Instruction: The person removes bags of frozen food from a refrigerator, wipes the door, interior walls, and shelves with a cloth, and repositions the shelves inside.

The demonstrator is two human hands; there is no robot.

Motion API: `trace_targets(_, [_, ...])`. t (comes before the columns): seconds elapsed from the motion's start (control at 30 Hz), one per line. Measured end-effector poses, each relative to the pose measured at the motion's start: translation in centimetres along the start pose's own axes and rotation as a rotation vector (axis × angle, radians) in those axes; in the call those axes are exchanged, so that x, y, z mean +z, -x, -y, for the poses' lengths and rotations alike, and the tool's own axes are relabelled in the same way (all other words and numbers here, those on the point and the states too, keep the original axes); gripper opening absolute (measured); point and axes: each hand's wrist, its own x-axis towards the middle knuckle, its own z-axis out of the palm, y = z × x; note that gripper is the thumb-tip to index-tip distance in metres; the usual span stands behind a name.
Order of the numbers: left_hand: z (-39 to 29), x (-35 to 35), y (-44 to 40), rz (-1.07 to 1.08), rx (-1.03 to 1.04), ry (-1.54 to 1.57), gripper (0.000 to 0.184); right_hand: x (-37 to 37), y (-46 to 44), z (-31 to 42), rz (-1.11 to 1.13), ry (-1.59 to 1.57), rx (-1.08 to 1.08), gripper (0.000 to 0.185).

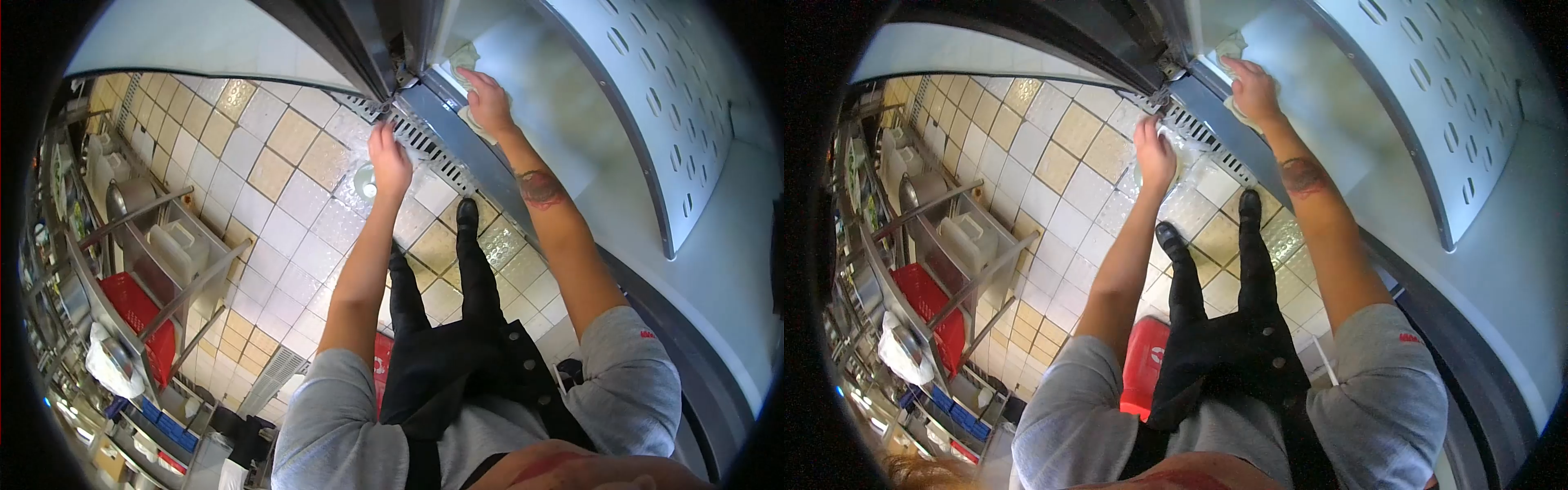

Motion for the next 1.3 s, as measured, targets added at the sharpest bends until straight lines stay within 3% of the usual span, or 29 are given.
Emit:
trace_targets(0.03, [1.3,-1.2,2.3,0.032,-0.062,-0.028,0.042,-0.4,-0.2,1.0,0.009,0.003,0.019,0.045])
trace_targets(0.13, [3.9,-4.6,8.7,0.177,-0.216,-0.042,0.032,-3.0,-2.1,1.4,0.420,-0.225,0.586,0.041])
trace_targets(0.17, [4.6,-5.6,10.5,0.211,-0.247,-0.066,0.028,-1.4,-1.9,-3.8,0.435,-0.438,0.564,0.038])
trace_targets(0.27, [6.6,-8.4,14.6,0.293,-0.361,-0.106,0.023,-5.7,-2.3,-0.2,0.381,-1.193,0.824,0.038])
trace_targets(0.37, [7.6,-10.6,16.4,0.390,-0.412,-0.188,0.020,-8.6,-2.5,1.2,0.369,-1.209,0.664,0.039])
trace_targets(0.47, [7.3,-10.7,15.5,0.414,-0.392,-0.202,0.020,-10.4,-2.5,-2.2,0.422,-0.648,0.561,0.045])
trace_targets(0.57, [5.8,-8.7,12.1,0.440,-0.306,-0.182,0.022,-9.6,-2.4,-3.6,0.413,-0.637,0.425,0.063])
trace_targets(0.67, [3.8,-5.7,8.5,0.529,-0.181,-0.178,0.022,-5.5,-2.7,-3.2,0.585,-0.037,0.067,0.089])
trace_targets(0.77, [2.6,-2.7,6.8,0.514,-0.191,-0.098,0.023,-3.9,-4.3,-1.5,0.812,0.160,-0.252,0.101])
trace_targets(0.97, [1.5,-2.6,9.8,0.689,-0.271,-0.076,0.022,-6.3,-2.8,-0.9,0.800,0.070,-0.193,0.091])
trace_targets(1.07, [2.8,-4.9,13.0,0.720,-0.331,-0.057,0.022,-6.3,0.1,-2.5,0.627,0.026,-0.148,0.079])
trace_targets(1.1, [3.6,-5.9,14.0,0.716,-0.352,-0.048,0.022,-6.3,1.0,-2.2,0.521,0.065,-0.119,0.061])
trace_targets(1.3, [8.7,-14.3,19.5,0.694,-0.481,-0.167,0.022,-5.8,-0.5,0.3,0.579,0.465,-0.104,0.039])
